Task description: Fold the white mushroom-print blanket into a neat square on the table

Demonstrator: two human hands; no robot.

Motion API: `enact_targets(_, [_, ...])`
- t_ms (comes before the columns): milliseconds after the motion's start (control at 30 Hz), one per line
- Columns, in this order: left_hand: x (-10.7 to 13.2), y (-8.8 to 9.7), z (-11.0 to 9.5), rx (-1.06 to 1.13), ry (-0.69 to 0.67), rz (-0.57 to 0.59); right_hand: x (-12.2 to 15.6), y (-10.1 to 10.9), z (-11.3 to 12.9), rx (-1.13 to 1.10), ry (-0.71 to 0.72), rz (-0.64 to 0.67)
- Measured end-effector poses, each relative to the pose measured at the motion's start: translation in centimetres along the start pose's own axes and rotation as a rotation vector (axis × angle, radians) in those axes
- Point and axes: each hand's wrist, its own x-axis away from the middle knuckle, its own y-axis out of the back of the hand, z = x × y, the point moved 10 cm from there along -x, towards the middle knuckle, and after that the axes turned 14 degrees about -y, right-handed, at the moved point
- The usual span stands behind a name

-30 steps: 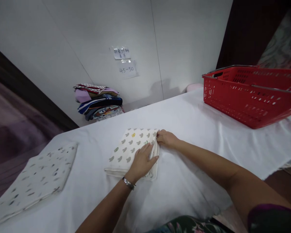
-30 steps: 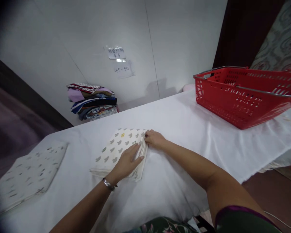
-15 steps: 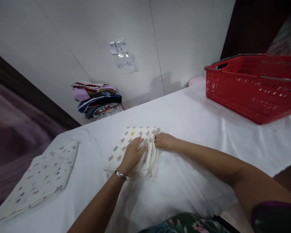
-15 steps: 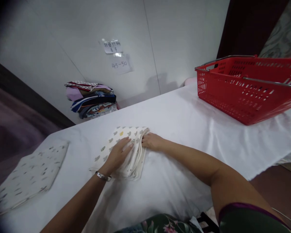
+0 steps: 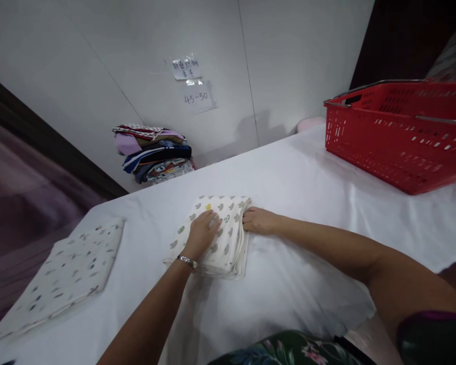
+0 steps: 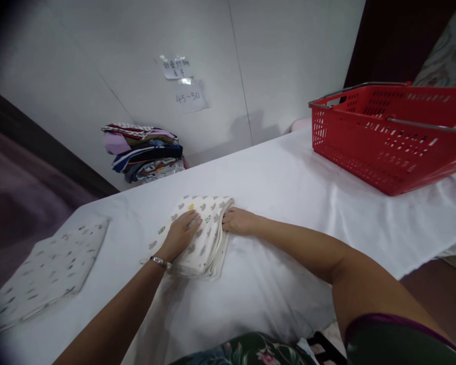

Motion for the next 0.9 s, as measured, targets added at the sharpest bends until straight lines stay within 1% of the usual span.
enact_targets(133, [-1.5, 0.2, 1.7, -0.082, 0.062, 0.02, -0.2, -0.3, 0.8, 0.073, 0.075, -0.024])
enact_targets(233, [-2.4, -0.2, 3.2, -0.13, 0.117, 0.057, -0.6, -0.5, 1.2, 0.131, 0.095, -0.057])
enact_targets(333, [-2.7, -0.8, 4.0, -0.154, 0.127, 0.087, -0.5, -0.1, 1.5, 0.171, 0.103, -0.097])
enact_targets(467, [-2.3, -1.3, 4.0, -0.168, 0.102, 0.073, 0.7, 1.1, 1.5, 0.158, 0.081, -0.13])
enact_targets(600, [-2.0, -1.1, 3.6, -0.171, 0.081, 0.037, 1.9, 1.2, 1.0, 0.121, 0.013, -0.113])
enact_targets(767, [-2.2, -0.3, 3.6, -0.148, 0.09, 0.018, 2.0, 1.2, 0.9, 0.063, -0.022, -0.108])
enact_targets(900, [-2.1, -0.4, 3.4, -0.139, 0.074, 0.018, 1.8, 1.4, 1.8, 0.068, -0.005, -0.117])
